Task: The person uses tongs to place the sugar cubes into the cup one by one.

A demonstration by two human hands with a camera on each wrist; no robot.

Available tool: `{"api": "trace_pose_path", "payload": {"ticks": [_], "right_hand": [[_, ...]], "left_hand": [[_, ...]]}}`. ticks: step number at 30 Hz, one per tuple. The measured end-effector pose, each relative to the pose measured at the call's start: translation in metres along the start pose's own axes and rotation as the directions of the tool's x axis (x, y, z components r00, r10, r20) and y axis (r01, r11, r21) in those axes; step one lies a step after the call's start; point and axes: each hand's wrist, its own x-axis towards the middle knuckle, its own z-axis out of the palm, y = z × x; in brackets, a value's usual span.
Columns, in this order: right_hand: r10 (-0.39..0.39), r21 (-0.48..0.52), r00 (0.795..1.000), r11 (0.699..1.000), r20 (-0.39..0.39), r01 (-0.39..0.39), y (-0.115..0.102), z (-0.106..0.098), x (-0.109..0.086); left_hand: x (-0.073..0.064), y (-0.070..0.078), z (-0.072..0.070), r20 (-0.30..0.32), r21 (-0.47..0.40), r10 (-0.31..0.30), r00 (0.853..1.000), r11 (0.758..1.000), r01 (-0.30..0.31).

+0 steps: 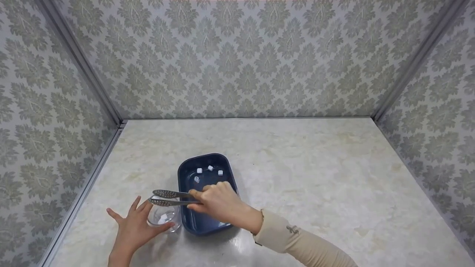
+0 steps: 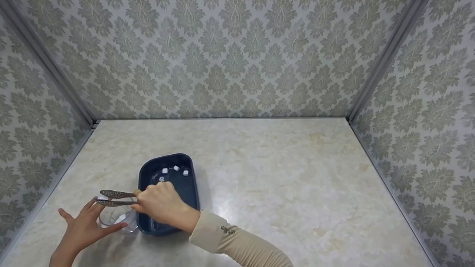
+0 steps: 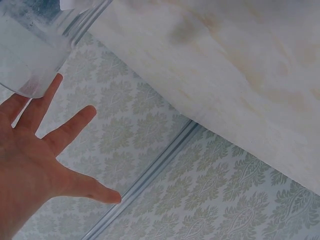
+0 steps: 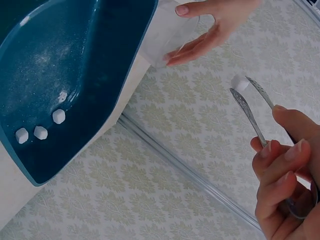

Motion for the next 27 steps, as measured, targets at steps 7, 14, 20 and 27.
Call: {"api": "trace_pose_path", "payload": {"ticks": [7,14,20,27], "right_hand": [[-0.018,-0.010,0.999,1.000,0.044,0.018,-0.004,0.012,-0.001],[-0.046,-0.051,0.997,0.997,0.066,0.049,-0.006,0.018,0.000],[-0.044,-0.061,0.995,0.997,0.091,0.050,-0.007,0.020,0.001],[-0.036,-0.049,0.995,0.998,0.096,0.041,-0.004,0.018,0.002]], "left_hand": [[0.001,0.000,0.000,0.001,-0.006,-0.005,1.000,1.000,0.005],[0.000,0.000,0.000,-0.011,-0.013,-0.005,1.000,1.000,0.005],[0.000,0.000,0.000,0.002,-0.011,-0.011,1.000,1.000,0.011],[0.001,0.000,-0.001,0.016,-0.010,-0.018,1.000,1.000,0.019]]}}
